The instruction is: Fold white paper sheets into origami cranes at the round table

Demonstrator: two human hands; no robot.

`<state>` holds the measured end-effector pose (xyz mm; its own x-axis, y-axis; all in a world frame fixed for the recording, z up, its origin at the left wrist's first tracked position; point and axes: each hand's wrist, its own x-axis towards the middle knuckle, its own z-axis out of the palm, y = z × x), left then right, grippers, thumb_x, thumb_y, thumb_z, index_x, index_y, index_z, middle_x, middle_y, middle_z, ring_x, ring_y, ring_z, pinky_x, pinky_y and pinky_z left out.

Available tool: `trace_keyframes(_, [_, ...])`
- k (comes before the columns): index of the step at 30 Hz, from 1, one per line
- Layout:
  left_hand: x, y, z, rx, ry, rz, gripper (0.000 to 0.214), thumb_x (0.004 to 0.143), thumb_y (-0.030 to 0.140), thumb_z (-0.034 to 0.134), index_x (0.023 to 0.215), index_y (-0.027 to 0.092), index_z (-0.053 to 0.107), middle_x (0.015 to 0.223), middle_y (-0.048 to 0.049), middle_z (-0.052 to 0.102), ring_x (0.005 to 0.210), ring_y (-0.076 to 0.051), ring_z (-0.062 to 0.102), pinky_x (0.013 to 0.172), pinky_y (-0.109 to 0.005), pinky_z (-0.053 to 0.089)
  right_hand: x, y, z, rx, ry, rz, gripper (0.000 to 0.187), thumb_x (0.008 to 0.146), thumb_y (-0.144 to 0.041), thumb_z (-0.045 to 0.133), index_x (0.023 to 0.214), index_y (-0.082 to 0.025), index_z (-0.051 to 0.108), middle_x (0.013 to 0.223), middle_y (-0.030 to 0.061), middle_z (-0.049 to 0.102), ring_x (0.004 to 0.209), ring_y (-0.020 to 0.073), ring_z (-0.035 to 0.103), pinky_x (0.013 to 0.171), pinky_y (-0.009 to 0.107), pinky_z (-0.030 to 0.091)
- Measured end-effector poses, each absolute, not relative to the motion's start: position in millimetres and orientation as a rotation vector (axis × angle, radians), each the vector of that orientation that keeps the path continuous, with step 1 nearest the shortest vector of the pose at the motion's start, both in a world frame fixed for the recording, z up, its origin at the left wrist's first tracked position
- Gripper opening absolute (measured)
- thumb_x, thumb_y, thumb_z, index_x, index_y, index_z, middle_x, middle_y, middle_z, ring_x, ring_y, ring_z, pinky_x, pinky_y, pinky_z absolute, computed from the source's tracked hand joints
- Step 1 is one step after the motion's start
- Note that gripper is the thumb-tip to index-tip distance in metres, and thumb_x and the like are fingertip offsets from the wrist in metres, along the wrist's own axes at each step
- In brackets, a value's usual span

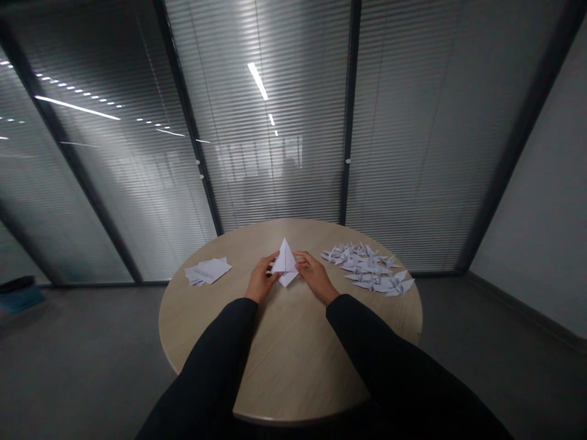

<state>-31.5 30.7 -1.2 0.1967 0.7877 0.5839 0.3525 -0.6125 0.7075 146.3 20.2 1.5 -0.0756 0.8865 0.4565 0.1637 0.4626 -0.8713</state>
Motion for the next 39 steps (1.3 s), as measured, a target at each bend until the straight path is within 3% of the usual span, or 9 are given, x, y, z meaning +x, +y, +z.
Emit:
trace_keyframes(6, [-32, 31, 1, 2.075, 1.162, 1.43, 0.046, 0.073, 0.021, 0.061, 0.118, 0.018, 0.055, 0.103, -0.0092, 0.058, 0.073, -0.013, 0.055, 0.063, -0.027, 0.05, 139, 19, -4, -0.951, -1.713, 0.567, 0.061, 0.067, -0.022, 0.065, 0.125, -0.02, 0.044, 0.111, 0.0081, 0.055, 0.095, 0.0176, 0.054, 0.086, 0.035, 0.044])
trace_keyframes(14, [-29, 21, 8, 2.112, 1.213, 1.359, 0.035, 0.083, 0.033, 0.047, 0.106, 0.012, 0.062, 0.099, -0.0123, 0.066, 0.074, -0.017, 0.06, 0.068, -0.028, 0.048, 143, 24, -14, -0.96, -1.832, 0.38, 0.069, 0.073, -0.022, 0.061, 0.135, -0.022, 0.031, 0.127, 0.0116, 0.044, 0.113, 0.0218, 0.046, 0.096, 0.04, 0.038])
trace_keyframes(21, [-27, 13, 16, 2.129, 1.35, 1.316, 0.038, 0.084, 0.043, 0.042, 0.088, 0.014, 0.065, 0.062, -0.0027, 0.063, 0.055, -0.014, 0.055, 0.055, -0.023, 0.039, 141, 14, -6, -1.077, -1.91, 0.339, 0.073, 0.077, -0.032, 0.057, 0.139, -0.017, 0.022, 0.131, 0.0154, 0.041, 0.121, 0.024, 0.04, 0.1, 0.04, 0.034])
trace_keyframes(28, [-26, 14, 13, 2.049, 1.257, 1.303, 0.03, 0.081, 0.044, 0.046, 0.078, 0.017, 0.06, 0.055, 0.0009, 0.06, 0.049, -0.013, 0.055, 0.051, -0.022, 0.039, 137, 6, -1, -1.239, -1.936, 0.373, 0.088, 0.071, -0.039, 0.063, 0.141, -0.016, 0.016, 0.13, 0.0172, 0.04, 0.118, 0.0277, 0.043, 0.097, 0.04, 0.035])
trace_keyframes(36, [-25, 19, 4, 1.967, 1.118, 1.215, 0.039, 0.081, 0.044, 0.048, 0.108, 0.015, 0.054, 0.074, -0.0033, 0.066, 0.053, -0.014, 0.062, 0.048, -0.023, 0.046, 138, 8, -3, -1.216, -1.904, 0.363, 0.077, 0.077, -0.024, 0.052, 0.141, -0.015, 0.012, 0.131, 0.0165, 0.037, 0.118, 0.0248, 0.043, 0.097, 0.038, 0.035])
trace_keyframes(39, [-25, 20, 2, 1.962, 1.11, 1.205, 0.041, 0.081, 0.044, 0.048, 0.11, 0.015, 0.054, 0.072, -0.0029, 0.065, 0.051, -0.014, 0.062, 0.048, -0.022, 0.046, 138, 9, -3, -1.205, -1.863, 0.357, 0.072, 0.077, -0.02, 0.048, 0.141, -0.015, 0.014, 0.131, 0.016, 0.036, 0.118, 0.024, 0.042, 0.099, 0.038, 0.034])
